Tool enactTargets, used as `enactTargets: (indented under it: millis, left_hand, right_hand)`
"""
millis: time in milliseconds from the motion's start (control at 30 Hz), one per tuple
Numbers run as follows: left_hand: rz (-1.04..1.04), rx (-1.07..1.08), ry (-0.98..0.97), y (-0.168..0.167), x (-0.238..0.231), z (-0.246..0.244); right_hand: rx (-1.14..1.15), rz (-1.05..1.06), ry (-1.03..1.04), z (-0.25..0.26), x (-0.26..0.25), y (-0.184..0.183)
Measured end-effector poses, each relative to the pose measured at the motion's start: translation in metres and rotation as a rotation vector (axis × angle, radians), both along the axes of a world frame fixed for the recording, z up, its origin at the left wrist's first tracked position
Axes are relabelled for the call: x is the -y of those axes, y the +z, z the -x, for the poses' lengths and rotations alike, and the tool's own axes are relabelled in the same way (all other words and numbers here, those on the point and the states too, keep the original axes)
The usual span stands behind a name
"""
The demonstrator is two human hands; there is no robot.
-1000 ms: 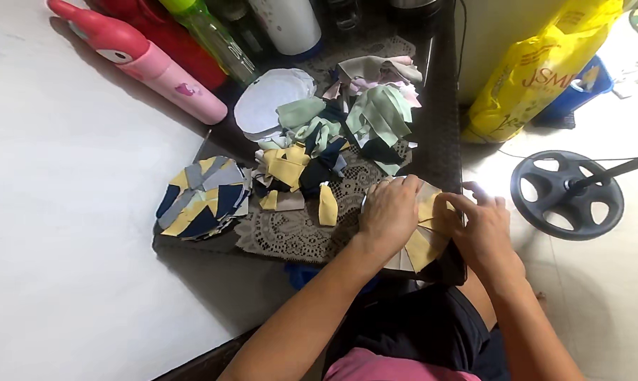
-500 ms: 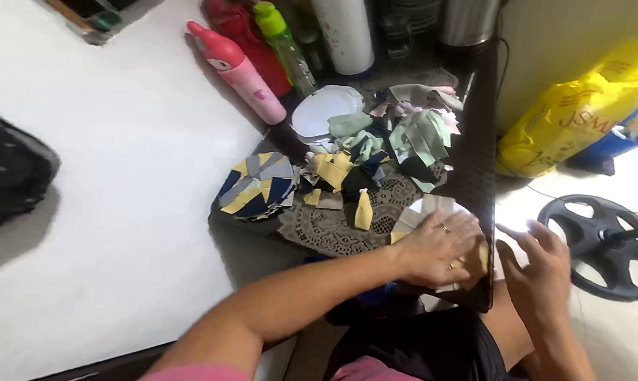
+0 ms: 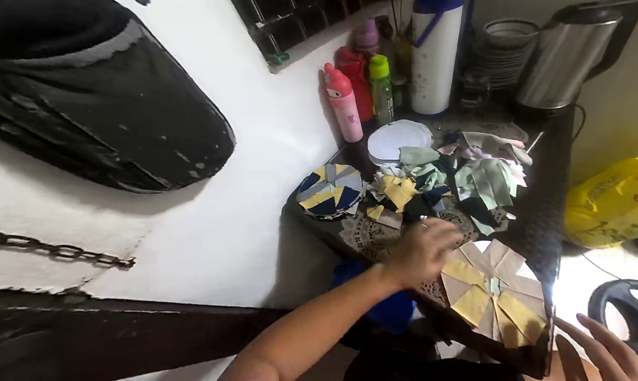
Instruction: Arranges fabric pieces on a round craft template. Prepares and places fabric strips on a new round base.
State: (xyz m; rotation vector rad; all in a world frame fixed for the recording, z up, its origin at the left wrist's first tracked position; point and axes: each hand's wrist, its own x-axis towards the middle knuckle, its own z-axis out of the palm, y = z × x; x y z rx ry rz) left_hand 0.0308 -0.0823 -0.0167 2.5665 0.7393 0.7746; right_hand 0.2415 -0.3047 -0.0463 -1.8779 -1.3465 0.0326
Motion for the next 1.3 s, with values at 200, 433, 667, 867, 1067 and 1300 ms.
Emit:
enactTargets:
  millis: [200,433,667,867,1067,1300]
  left_hand:
    - [-0.087,-0.117,0.228,0.017,-0.084,0.061]
    - [-0.392,-0.46,-0.235,0.024,-0.129,0.063]
    - [-0.368,-0.454,-0.256,0.022,-0.141,0.065]
    - [-0.012,-0.398,-0.09,0.038,-0.137,0.065]
    - [0.341,-0.036,0.244,0.05,-0.138,0.06]
    - [0.923,0.216,0.114,0.076,-0.067,0.037]
  right_hand:
    - [-0.011,0.035,0.01,0.007,0.012,-0.002]
    - [0.018,0.026,0.003,0.016,0.02,-0.001]
    - [0.027,0.028,0.011,0.024,0.016,0.001]
    - [0.05,0.039,0.023,0.026,0.014,-0.001]
    - [0.069,0.014,0.027,0.029,0.01,-0.001]
    - [-0.05,-0.071,0.062,0.049,-0.008,0.012]
